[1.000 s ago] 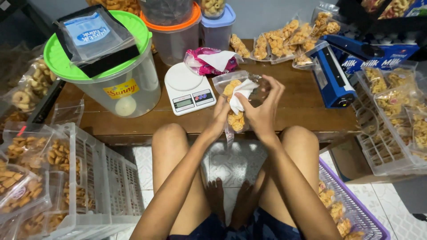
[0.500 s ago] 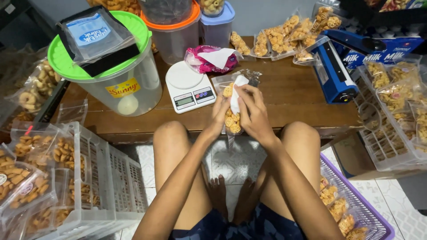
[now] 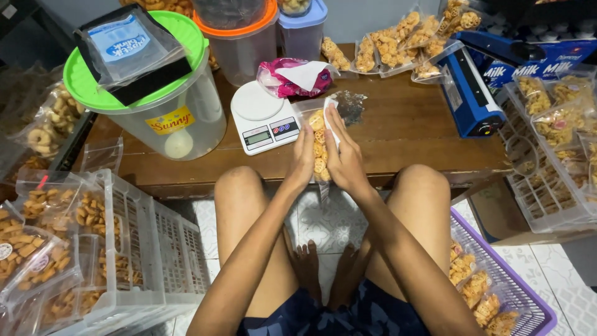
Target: Packaging small fried snacks into plastic bags and applying adhesive labels.
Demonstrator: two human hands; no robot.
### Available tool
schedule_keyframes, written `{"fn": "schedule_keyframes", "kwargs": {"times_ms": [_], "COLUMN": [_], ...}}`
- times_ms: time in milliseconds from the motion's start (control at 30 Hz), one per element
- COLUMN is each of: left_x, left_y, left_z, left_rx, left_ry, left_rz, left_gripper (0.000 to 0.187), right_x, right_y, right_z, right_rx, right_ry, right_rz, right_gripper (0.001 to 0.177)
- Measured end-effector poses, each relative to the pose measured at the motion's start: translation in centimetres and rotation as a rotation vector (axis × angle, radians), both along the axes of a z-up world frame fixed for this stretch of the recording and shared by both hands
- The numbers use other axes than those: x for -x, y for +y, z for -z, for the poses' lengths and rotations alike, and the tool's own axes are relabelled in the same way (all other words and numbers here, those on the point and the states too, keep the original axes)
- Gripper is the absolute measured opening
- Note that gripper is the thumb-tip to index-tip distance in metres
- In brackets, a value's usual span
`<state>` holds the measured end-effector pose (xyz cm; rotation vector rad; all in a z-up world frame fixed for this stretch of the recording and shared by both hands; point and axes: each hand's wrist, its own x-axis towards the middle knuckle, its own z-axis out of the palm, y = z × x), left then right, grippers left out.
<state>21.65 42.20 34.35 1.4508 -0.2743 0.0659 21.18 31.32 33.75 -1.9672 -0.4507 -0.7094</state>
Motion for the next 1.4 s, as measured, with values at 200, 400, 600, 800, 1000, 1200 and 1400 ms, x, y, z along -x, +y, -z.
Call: {"fn": "schedule_keyframes", "kwargs": {"times_ms": [200, 400, 600, 800, 1000, 1200, 1400], "left_x": [0.8, -0.7, -1.9, -1.0, -3.7, -3.7, -5.2], "left_y": [0.5, 1.1, 0.0, -1.0, 0.7, 1.8, 0.7], "left_z": [-2.7, 0.2, 1.9, -0.6, 2.3, 1.6, 4.9], "left_rx": [-0.068, -0.107, 0.098, 0.296, 0.182, 0.323, 0.229], "left_ry": [-0.104, -0.024, 0.034, -0.048, -0.041, -0.007, -0.019], "left_rz": [0.045, 0.050, -0.096, -0.231, -0.251, -0.189, -0.073], "left_gripper": [0.079, 0.077, 0.069, 0.070, 0.067, 0.072, 0.069], "right_x": [-0.8, -1.4, 0.1, 1.3, 2.5, 3.5, 2.3], "right_y": [0.1, 0.4, 0.7, 1.2, 1.4, 1.2, 1.5], "right_z": [0.2, 0.6, 1.3, 1.7, 3.1, 4.0, 3.2], "right_rx": [0.054, 0.201, 0.380, 0.373, 0.414, 0.492, 0.433], "right_ry": [-0.133, -0.316, -0.446, -0.402, -0.426, -0.450, -0.461], "right_rz": [-0.036, -0.033, -0.006, -0.053, -0.103, -0.052, 0.039], "right_gripper": [0.042, 0.042, 0.040, 0.039, 0.037, 0.040, 0.044]}}
